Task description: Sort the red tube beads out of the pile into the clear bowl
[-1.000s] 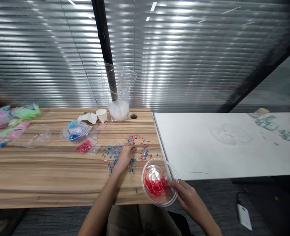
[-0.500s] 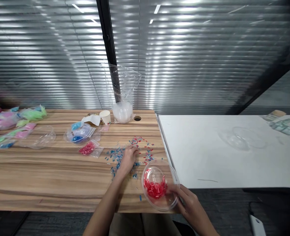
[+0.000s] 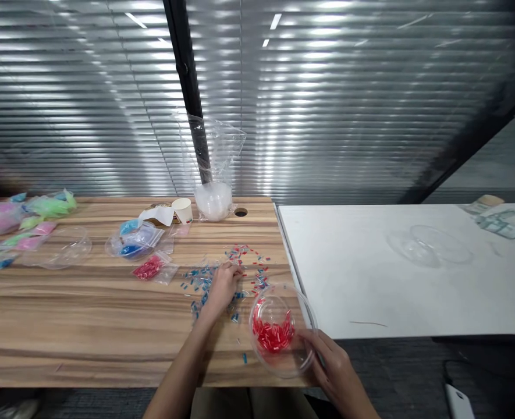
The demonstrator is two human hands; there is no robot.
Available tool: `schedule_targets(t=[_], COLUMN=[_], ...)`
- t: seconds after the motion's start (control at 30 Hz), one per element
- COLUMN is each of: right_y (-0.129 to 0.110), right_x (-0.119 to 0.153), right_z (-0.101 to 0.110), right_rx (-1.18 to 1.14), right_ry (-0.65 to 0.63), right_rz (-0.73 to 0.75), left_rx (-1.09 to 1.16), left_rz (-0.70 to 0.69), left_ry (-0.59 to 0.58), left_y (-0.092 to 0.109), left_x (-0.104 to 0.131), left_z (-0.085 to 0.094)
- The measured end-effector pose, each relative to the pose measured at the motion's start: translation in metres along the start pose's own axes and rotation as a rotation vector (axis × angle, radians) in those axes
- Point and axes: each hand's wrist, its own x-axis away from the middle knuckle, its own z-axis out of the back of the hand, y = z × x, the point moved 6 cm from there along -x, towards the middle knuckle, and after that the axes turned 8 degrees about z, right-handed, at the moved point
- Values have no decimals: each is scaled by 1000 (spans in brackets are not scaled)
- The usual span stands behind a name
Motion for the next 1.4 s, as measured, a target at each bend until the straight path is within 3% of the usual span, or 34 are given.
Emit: schedule_targets(t=[0.7,0.97,1.4], right_y=[11,8,12], right_x=[-5,-2,-5], right_z=[-1,-4,-1], right_rx=[16,7,-16], right_ry=[81,129,63], right_rz=[-141,-139,-157], left_rx=[144,172,172], left_rz=[-145,-209,-217], left_ry=[230,174,114], left_y=[-1,4,2], left_x=[-1,-3,-4], left_z=[9,1,-7])
